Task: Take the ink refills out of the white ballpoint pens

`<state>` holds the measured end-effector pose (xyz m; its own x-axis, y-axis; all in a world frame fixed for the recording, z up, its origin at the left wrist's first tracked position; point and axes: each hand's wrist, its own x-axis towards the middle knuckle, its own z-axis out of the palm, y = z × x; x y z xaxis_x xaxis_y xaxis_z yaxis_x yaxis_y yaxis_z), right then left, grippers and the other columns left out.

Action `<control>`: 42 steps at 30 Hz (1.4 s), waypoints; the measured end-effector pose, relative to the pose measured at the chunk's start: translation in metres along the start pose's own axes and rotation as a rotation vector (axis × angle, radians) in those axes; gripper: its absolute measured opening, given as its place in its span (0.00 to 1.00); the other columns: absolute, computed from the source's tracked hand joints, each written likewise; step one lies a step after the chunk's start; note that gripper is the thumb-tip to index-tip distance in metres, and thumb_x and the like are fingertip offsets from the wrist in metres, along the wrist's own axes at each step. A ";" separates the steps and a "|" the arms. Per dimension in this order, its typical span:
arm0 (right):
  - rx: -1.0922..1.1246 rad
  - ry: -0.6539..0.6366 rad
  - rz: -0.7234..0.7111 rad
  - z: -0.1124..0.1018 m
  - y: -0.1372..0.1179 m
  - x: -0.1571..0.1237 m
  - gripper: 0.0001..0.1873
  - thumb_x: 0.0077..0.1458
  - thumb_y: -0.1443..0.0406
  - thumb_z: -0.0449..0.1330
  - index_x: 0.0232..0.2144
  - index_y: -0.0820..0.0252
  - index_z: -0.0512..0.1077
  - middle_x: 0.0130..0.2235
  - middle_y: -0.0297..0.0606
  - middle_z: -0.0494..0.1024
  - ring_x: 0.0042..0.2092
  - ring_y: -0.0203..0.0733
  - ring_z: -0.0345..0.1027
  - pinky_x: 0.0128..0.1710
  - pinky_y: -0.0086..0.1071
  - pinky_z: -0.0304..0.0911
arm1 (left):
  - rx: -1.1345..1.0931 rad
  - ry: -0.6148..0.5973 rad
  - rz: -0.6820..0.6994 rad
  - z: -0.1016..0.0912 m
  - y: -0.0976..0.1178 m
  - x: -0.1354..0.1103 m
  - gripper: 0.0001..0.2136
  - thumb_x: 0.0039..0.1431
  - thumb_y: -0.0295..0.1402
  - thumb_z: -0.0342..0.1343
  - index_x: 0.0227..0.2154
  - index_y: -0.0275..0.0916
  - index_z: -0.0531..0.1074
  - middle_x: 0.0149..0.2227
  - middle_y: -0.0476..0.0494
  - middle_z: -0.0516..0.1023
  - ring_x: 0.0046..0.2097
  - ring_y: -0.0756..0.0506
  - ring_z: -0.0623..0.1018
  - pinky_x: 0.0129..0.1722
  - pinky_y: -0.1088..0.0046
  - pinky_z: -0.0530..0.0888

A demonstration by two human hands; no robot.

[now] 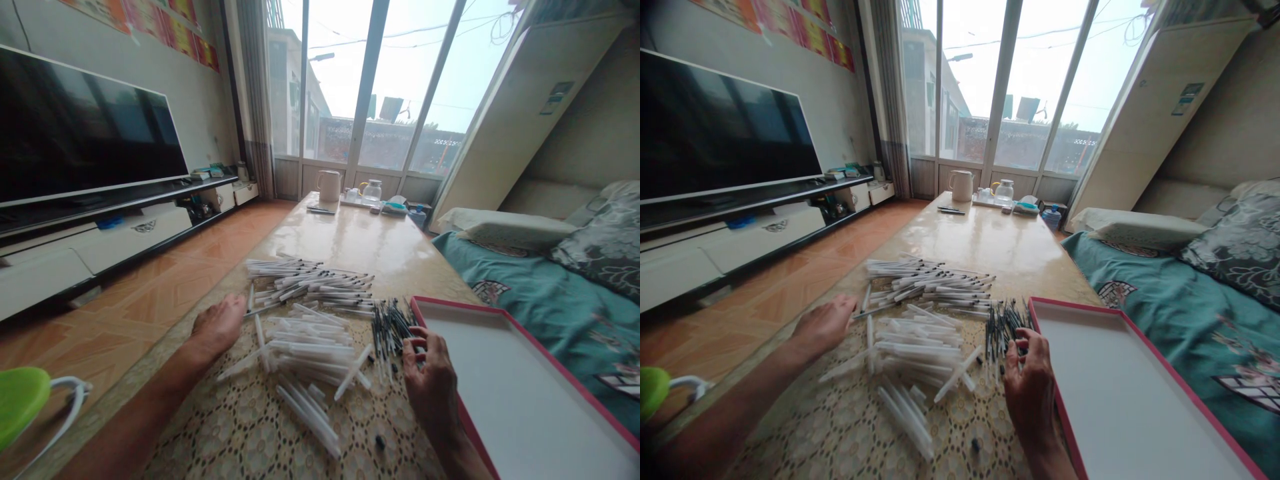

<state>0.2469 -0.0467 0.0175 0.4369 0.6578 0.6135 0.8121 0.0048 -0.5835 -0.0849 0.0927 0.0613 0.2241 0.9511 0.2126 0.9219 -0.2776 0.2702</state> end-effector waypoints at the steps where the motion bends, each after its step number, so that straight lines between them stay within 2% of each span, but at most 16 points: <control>1: 0.004 -0.004 0.002 0.000 -0.001 0.000 0.10 0.57 0.62 0.50 0.40 0.61 0.63 0.37 0.42 0.67 0.32 0.42 0.65 0.27 0.34 0.67 | 0.052 -0.020 -0.014 0.001 -0.004 0.000 0.02 0.49 0.26 0.54 0.24 0.35 0.69 0.30 0.38 0.75 0.32 0.39 0.76 0.31 0.66 0.68; 6: 0.014 -0.017 0.008 0.001 0.000 -0.001 0.09 0.57 0.62 0.51 0.40 0.61 0.64 0.36 0.41 0.67 0.32 0.41 0.65 0.26 0.33 0.67 | 0.211 -0.089 -0.013 -0.005 -0.012 -0.001 0.03 0.49 0.28 0.51 0.24 0.38 0.70 0.32 0.35 0.76 0.35 0.36 0.76 0.32 0.64 0.69; 9: 0.018 -0.022 0.008 0.002 0.000 -0.002 0.09 0.57 0.62 0.51 0.39 0.60 0.64 0.36 0.41 0.67 0.32 0.41 0.65 0.26 0.33 0.67 | 0.234 -0.050 0.010 -0.023 -0.010 -0.004 0.04 0.51 0.29 0.50 0.25 0.39 0.68 0.33 0.35 0.76 0.40 0.34 0.75 0.35 0.62 0.68; 11: 0.030 -0.030 -0.002 0.002 -0.003 -0.003 0.09 0.57 0.62 0.51 0.39 0.60 0.64 0.36 0.41 0.68 0.32 0.41 0.65 0.26 0.33 0.67 | 0.233 -0.013 0.011 -0.036 -0.002 -0.008 0.04 0.53 0.31 0.48 0.27 0.40 0.67 0.32 0.36 0.76 0.38 0.35 0.75 0.35 0.63 0.68; 13: 0.057 -0.053 -0.021 0.003 -0.007 -0.005 0.09 0.58 0.62 0.51 0.39 0.60 0.64 0.36 0.41 0.68 0.32 0.41 0.66 0.26 0.33 0.67 | 0.133 0.023 -0.009 -0.045 0.013 -0.015 0.06 0.56 0.34 0.47 0.31 0.40 0.67 0.31 0.39 0.76 0.34 0.38 0.76 0.31 0.66 0.69; 15: 0.088 -0.094 -0.056 0.004 -0.013 -0.007 0.09 0.58 0.62 0.51 0.40 0.60 0.64 0.36 0.41 0.68 0.33 0.42 0.66 0.26 0.33 0.67 | -0.162 0.068 0.029 -0.045 0.036 -0.025 0.07 0.56 0.37 0.48 0.33 0.41 0.67 0.32 0.43 0.77 0.35 0.41 0.77 0.33 0.69 0.69; 17: 0.107 -0.139 -0.114 0.003 -0.018 -0.009 0.11 0.58 0.62 0.51 0.42 0.59 0.64 0.39 0.42 0.68 0.36 0.43 0.66 0.30 0.35 0.67 | -0.454 0.008 0.105 -0.037 0.062 -0.036 0.08 0.57 0.39 0.49 0.32 0.40 0.68 0.30 0.46 0.77 0.33 0.44 0.77 0.32 0.73 0.69; 19: 0.106 -0.184 -0.194 0.001 -0.024 -0.012 0.14 0.57 0.62 0.52 0.45 0.59 0.63 0.43 0.44 0.68 0.42 0.45 0.65 0.37 0.39 0.67 | -0.652 -0.102 0.160 -0.021 0.087 -0.048 0.10 0.57 0.39 0.49 0.31 0.38 0.70 0.27 0.47 0.76 0.30 0.46 0.76 0.29 0.75 0.69; 22: 0.093 -0.301 -0.330 -0.002 -0.029 -0.014 0.17 0.57 0.60 0.54 0.48 0.57 0.63 0.46 0.44 0.68 0.47 0.47 0.63 0.45 0.41 0.63 | -0.795 -0.188 0.196 0.005 0.111 -0.062 0.11 0.57 0.38 0.51 0.28 0.36 0.71 0.25 0.47 0.75 0.28 0.48 0.73 0.27 0.76 0.67; 24: 0.080 -0.423 -0.405 -0.004 -0.031 -0.014 0.13 0.58 0.60 0.54 0.45 0.56 0.66 0.40 0.40 0.71 0.43 0.45 0.66 0.41 0.38 0.63 | -0.816 -0.204 0.204 0.019 0.115 -0.068 0.12 0.57 0.39 0.51 0.28 0.36 0.72 0.22 0.48 0.72 0.26 0.49 0.71 0.25 0.76 0.65; 26: 0.037 -0.521 -0.462 -0.005 -0.033 -0.013 0.09 0.60 0.60 0.52 0.40 0.56 0.68 0.33 0.37 0.73 0.36 0.42 0.67 0.35 0.34 0.62 | -0.798 -0.196 0.216 0.027 0.114 -0.070 0.12 0.57 0.40 0.51 0.27 0.36 0.72 0.21 0.50 0.70 0.24 0.50 0.69 0.24 0.77 0.64; 29: -0.050 -0.569 -0.516 -0.008 -0.035 -0.011 0.09 0.61 0.61 0.51 0.34 0.57 0.69 0.28 0.36 0.73 0.32 0.40 0.66 0.33 0.32 0.58 | -0.693 -0.142 0.283 0.032 0.108 -0.071 0.13 0.58 0.40 0.49 0.26 0.37 0.70 0.21 0.50 0.69 0.24 0.50 0.69 0.25 0.76 0.64; 33: -0.055 -0.670 -0.472 -0.014 -0.040 -0.014 0.13 0.63 0.59 0.48 0.30 0.57 0.67 0.27 0.34 0.73 0.29 0.38 0.67 0.30 0.29 0.55 | -0.456 -0.077 0.478 0.038 0.103 -0.070 0.15 0.61 0.41 0.45 0.25 0.38 0.66 0.23 0.50 0.70 0.25 0.49 0.70 0.26 0.76 0.63; 37: -0.043 -0.792 -0.448 -0.014 -0.043 -0.022 0.17 0.64 0.58 0.46 0.25 0.57 0.63 0.23 0.30 0.71 0.24 0.35 0.66 0.24 0.26 0.50 | -0.299 -0.105 0.678 0.046 0.102 -0.074 0.16 0.63 0.41 0.40 0.26 0.38 0.64 0.24 0.48 0.71 0.24 0.50 0.70 0.24 0.76 0.62; 42: 0.004 -0.814 -0.433 -0.011 -0.045 -0.027 0.18 0.65 0.59 0.42 0.26 0.58 0.63 0.24 0.31 0.72 0.24 0.34 0.67 0.24 0.25 0.50 | -0.259 -0.147 0.686 0.043 0.103 -0.078 0.14 0.64 0.37 0.38 0.27 0.39 0.64 0.24 0.49 0.71 0.24 0.50 0.69 0.25 0.75 0.60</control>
<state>0.2028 -0.0723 0.0331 -0.3131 0.9248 0.2160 0.8391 0.3759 -0.3933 0.0061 -0.0045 0.0321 0.7788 0.5561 0.2902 0.4600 -0.8209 0.3384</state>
